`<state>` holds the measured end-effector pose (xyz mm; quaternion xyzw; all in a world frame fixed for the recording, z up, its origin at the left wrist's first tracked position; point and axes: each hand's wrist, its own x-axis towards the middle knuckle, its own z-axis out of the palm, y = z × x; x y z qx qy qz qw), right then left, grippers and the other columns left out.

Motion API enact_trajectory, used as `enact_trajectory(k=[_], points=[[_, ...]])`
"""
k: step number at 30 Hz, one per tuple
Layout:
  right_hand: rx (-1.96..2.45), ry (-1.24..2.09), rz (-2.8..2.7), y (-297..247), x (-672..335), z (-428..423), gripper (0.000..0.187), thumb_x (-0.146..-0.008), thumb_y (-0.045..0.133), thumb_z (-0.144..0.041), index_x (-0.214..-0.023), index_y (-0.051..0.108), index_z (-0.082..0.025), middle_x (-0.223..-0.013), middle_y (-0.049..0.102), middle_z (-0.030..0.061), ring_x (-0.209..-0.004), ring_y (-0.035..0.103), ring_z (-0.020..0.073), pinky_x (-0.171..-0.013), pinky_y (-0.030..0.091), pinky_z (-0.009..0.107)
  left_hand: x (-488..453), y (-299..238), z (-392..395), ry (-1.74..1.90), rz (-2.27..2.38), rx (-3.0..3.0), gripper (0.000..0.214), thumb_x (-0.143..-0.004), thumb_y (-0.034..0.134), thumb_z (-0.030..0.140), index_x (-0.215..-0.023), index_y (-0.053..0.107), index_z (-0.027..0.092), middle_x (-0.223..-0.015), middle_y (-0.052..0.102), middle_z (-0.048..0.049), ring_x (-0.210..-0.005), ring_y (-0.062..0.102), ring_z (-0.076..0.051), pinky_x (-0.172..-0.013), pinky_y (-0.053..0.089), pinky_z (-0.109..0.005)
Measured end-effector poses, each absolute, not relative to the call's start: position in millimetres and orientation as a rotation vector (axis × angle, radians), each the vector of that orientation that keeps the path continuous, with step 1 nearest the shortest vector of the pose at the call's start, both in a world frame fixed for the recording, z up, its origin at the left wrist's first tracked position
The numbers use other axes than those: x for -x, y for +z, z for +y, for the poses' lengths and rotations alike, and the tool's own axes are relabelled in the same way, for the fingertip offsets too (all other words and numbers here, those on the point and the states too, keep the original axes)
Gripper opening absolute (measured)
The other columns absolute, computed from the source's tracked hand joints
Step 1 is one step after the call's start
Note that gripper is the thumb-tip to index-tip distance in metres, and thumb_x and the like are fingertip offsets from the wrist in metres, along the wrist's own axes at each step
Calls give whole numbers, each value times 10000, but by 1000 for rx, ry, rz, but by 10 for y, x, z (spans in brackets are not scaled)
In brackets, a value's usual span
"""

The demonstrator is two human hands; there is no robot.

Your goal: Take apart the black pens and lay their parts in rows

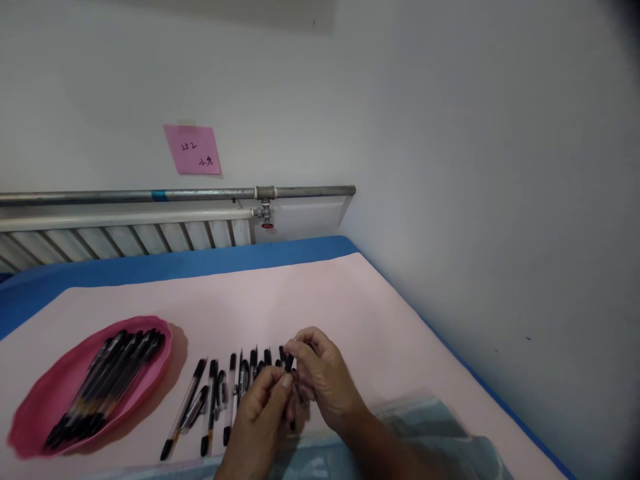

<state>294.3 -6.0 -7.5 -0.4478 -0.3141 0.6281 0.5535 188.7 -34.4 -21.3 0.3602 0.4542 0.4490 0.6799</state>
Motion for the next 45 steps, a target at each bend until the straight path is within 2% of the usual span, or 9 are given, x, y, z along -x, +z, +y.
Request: enact_trajectory(k=[3,9,12,17,24,31,37,42,45], points=[[1079,1463,-702,-88,-2933,-64,260,-661,695,-316,-657,465,-195,-382,338,-120,-311,235,23,-311,177,155,-1882,-231,-341,1007,1041,-871,377,-696,635,520,-640,481,181,-482,444,71,-434,367,-42,-421,246,-150],[1003,1604,-744,-36,-2989,-60,202,-694,654,-345,-737,587,-159,-379,283,-117,-334,188,20,-319,139,154,-1862,-251,-321,981,1039,-833,369,-690,639,527,-682,494,188,-472,446,77,-424,353,-44,-429,255,-157],[986,1607,-737,-40,-2979,-61,226,-702,642,-354,-813,605,-161,-402,341,-104,-335,207,28,-306,140,157,-1857,-271,-318,1015,1050,-847,368,-682,650,527,-702,510,187,-493,458,73,-445,363,-48,-439,263,-155],[1052,1505,-679,-84,-2934,-62,262,-662,702,-321,-660,475,-191,-376,315,-123,-316,204,15,-313,149,146,-1860,-296,-328,1018,1041,-894,370,-695,637,533,-690,507,186,-494,452,72,-448,368,-52,-442,274,-160],[915,1651,-787,-72,-2999,-58,221,-745,607,-355,-814,610,-145,-383,296,-109,-331,185,28,-304,139,162,-1872,-284,-323,1046,1046,-811,360,-663,678,504,-714,523,183,-494,457,74,-448,359,-46,-439,267,-150],[1009,1557,-650,-65,-2955,-59,229,-656,703,-298,-678,505,-183,-374,296,-124,-324,188,16,-308,138,150,-1856,-242,-326,998,1070,-881,372,-687,643,526,-673,509,178,-484,449,71,-434,349,-40,-431,252,-148],[937,1614,-692,-32,-2994,-49,231,-688,659,-342,-811,597,-156,-420,388,-97,-330,196,20,-301,124,161,-1851,-223,-326,983,1072,-847,375,-684,641,531,-708,514,180,-485,445,74,-424,351,-35,-423,243,-143],[1045,1558,-663,-66,-2969,-49,233,-650,702,-309,-675,505,-189,-365,316,-120,-315,201,20,-311,127,160,-1849,-223,-330,989,1099,-909,399,-680,633,548,-667,499,173,-487,447,70,-414,349,-27,-396,206,-133],[1030,1572,-677,-60,-2991,-39,216,-649,700,-304,-680,529,-175,-368,294,-122,-325,200,17,-321,131,156,-1835,-217,-322,930,1085,-877,395,-683,625,554,-691,496,181,-477,436,85,-363,281,-9,-368,145,-133]])
